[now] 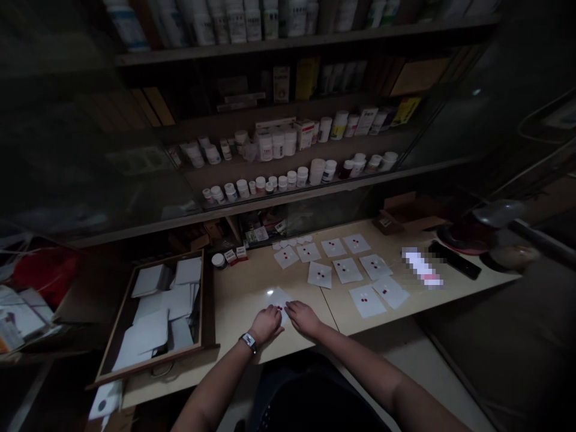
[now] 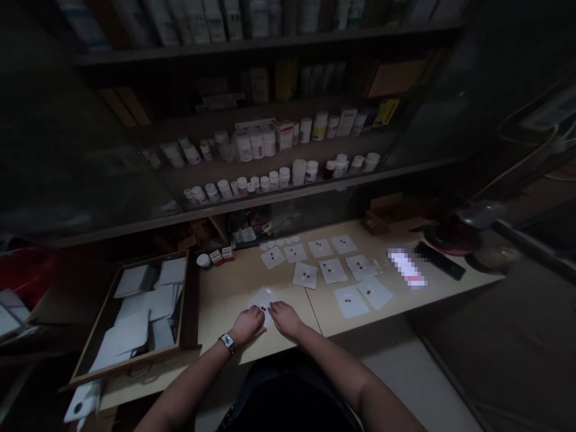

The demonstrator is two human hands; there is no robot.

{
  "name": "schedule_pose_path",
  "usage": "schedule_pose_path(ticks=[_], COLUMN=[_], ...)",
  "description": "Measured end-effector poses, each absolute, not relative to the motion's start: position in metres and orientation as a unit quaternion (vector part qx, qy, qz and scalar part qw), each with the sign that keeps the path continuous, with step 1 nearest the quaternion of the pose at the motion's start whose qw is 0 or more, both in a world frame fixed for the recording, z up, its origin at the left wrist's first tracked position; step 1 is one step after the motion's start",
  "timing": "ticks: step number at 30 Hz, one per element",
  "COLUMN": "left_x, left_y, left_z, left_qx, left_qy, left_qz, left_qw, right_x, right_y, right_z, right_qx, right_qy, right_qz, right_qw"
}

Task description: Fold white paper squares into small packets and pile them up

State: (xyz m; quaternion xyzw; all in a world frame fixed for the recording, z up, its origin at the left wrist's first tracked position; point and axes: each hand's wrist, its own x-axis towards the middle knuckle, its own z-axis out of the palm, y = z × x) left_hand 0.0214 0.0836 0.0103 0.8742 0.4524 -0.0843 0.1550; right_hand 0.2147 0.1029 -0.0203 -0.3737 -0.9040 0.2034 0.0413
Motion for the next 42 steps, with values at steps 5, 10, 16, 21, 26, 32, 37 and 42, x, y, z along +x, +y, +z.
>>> schedule_pose_path(ticks=[5,10,16,21,26,32,37,42], left_x=[0.025,0.02,0.016,0.023,0.029,0.038,0.04,0.037], left_y=[0.083,0.084,0.077,0.076,0.082,0.089,0.087,0.079], left_z=[0.007,0.006,0.0,-0.004,-0.005,-0.006,-0.009,-0.015], left_qx=[0.869,0.867,0.806,0.723,0.648,0.6,0.633,0.75], left_qy=[0.46,0.458,0.558,0.642,0.698,0.737,0.73,0.637], left_qz=[-0.11,-0.107,-0.009,0.108,0.174,0.198,0.163,0.1], left_qw=[0.143,0.163,0.198,0.23,0.251,0.241,0.201,0.148], right_x=[0.215,0.214,0.2,0.191,0.187,0.18,0.178,0.179], right_y=[0.102,0.1,0.101,0.108,0.115,0.121,0.126,0.127], right_z=[-0.02,-0.012,0.0,-0.001,-0.005,-0.009,-0.009,-0.009], right_qx=[-0.376,-0.368,-0.443,-0.514,-0.561,-0.601,-0.606,-0.604], right_qy=[-0.904,-0.908,-0.873,-0.832,-0.794,-0.761,-0.757,-0.759], right_qz=[0.201,0.192,0.202,0.207,0.228,0.239,0.243,0.243], right_qw=[0.042,0.059,0.019,0.027,0.047,0.036,0.03,0.035])
